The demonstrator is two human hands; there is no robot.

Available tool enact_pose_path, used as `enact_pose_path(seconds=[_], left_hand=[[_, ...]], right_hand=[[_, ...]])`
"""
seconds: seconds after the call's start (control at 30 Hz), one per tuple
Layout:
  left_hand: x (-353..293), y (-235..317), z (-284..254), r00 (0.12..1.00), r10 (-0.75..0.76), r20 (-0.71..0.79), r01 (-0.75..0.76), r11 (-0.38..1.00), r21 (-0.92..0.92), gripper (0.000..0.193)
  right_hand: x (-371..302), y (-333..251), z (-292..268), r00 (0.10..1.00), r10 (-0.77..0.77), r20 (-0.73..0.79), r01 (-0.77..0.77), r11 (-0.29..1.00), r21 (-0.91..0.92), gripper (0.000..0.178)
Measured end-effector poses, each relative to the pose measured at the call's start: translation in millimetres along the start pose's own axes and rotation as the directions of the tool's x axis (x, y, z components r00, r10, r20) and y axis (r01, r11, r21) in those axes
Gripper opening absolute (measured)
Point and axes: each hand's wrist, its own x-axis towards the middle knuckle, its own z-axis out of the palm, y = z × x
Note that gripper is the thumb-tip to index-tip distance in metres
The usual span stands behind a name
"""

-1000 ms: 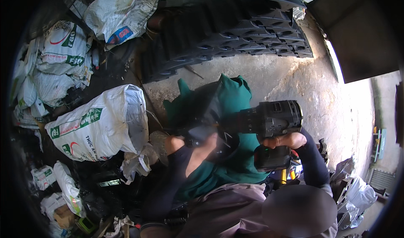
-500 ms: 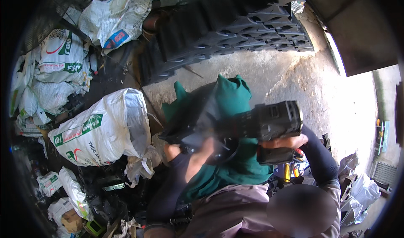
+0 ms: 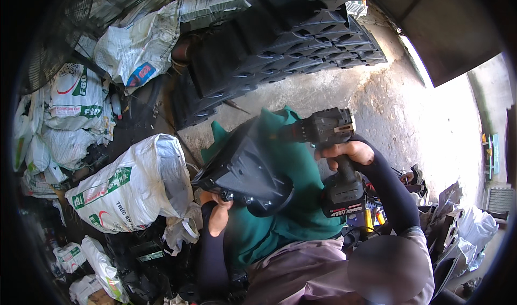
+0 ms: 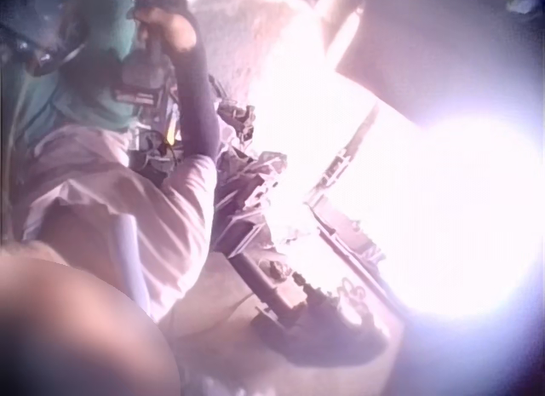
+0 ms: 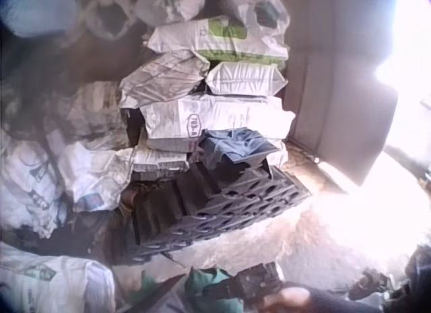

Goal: The person sits on the floor and assembles a black plastic part. They apply a substance from a small container, insert screws by hand, and use a cordless drill to fasten them. The person handles the part repeatedly, turning it over and adjusting components.

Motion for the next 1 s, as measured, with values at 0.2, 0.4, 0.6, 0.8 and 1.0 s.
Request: enact_pose_path(seconds=[0.2, 0.4, 0.6, 0.8, 1.0], left_hand=[[-10.1, 4.0, -20.5, 0.879, -0.476, 0.022, 0.378, 0.670, -0.639, 0.018], [-8.7, 5.8, -22.8, 0.910, -0.415, 0.019, 0.341, 0.720, -0.604, 0.026], [5.2, -35.5, -37.9, 0.998, -0.016, -0.065, 0.028, 0.982, 0.186, 0.028], [45.0, -88.5, -34.9, 0.990, 0.138, 0.019, -0.139, 0.974, 0.178, 0.029], [65.0, -90.3, -19.3, 0.988, 0.156, 0.014, -0.156, 0.982, 0.102, 0.026]], right_hand=[[8.5, 3.6, -3.9, 0.999, -0.015, 0.042, 0.015, 1.000, 0.006, 0.023], [15.4, -0.8, -3.4, 0.998, -0.023, 0.065, 0.027, 0.998, -0.065, 0.018], [25.0, -8.9, -6.2, 0.987, -0.041, 0.155, 0.047, 0.998, -0.039, 0.014], [32.0, -8.0, -11.0, 0.985, 0.034, 0.169, -0.022, 0.997, -0.068, 0.015], [40.8, -6.4, -21.7, 0.974, -0.013, 0.227, 0.040, 0.993, -0.114, 0.015]])
